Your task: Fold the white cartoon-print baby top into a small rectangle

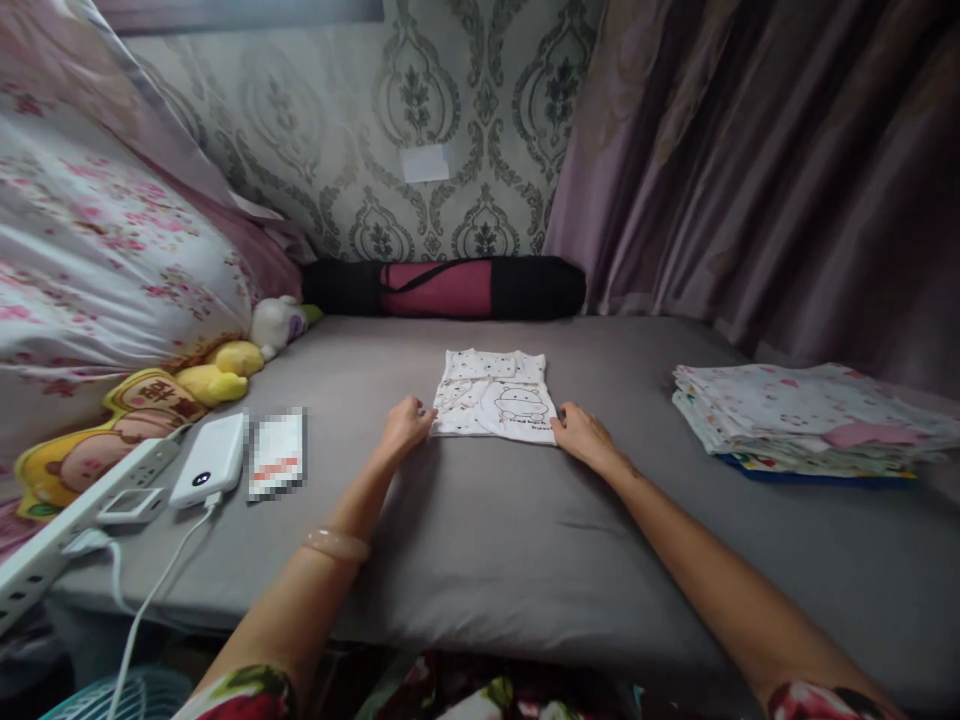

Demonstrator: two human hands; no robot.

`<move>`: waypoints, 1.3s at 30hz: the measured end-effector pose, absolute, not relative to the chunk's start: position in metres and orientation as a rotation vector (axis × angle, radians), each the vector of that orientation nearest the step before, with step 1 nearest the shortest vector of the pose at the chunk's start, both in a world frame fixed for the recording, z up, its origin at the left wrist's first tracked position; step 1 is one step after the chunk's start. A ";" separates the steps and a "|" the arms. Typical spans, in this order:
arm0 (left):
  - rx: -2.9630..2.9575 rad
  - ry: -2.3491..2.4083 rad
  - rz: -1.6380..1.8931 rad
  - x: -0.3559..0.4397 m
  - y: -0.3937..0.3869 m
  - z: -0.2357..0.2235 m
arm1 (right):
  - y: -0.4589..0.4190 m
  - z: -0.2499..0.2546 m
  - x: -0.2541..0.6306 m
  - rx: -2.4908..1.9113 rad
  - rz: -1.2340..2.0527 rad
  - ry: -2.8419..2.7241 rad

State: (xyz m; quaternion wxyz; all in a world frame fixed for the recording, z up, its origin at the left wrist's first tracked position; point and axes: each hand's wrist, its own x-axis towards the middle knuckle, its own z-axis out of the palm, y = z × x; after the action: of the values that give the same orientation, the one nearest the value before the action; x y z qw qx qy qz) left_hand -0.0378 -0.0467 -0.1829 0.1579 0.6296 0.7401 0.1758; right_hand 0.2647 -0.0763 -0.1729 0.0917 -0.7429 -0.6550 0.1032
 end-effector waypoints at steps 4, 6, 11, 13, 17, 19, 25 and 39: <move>1.778 2.079 0.473 -0.031 -0.056 -0.179 | -0.081 -0.178 0.262 -2.186 0.371 -1.956; 1.756 2.083 0.447 -0.026 -0.057 -0.177 | -0.082 -0.180 0.260 -2.150 0.369 -1.946; 1.706 2.036 0.370 -0.024 -0.055 -0.171 | -0.083 -0.181 0.265 -1.973 0.485 -1.925; 1.700 2.014 0.373 -0.025 -0.055 -0.170 | -0.084 -0.181 0.269 -1.896 0.552 -1.965; 1.699 2.008 0.464 -0.028 -0.056 -0.170 | -0.085 -0.186 0.277 -1.764 0.626 -2.093; 1.710 1.944 0.570 -0.032 -0.057 -0.171 | -0.086 -0.189 0.279 -1.710 0.606 -2.135; 1.881 1.634 0.703 -0.041 -0.057 -0.175 | -0.089 -0.190 0.276 -1.700 0.407 -2.168; 2.690 1.397 0.591 -0.058 -0.049 -0.193 | -0.076 -0.190 0.281 -1.233 -0.036 -2.551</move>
State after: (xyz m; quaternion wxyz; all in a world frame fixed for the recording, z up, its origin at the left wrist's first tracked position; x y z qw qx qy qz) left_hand -0.0582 -0.0486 -0.1928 0.0268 0.8708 0.4522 0.1912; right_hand 0.2806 -0.0761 -0.1905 0.1536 -0.4300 -0.8896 -0.0125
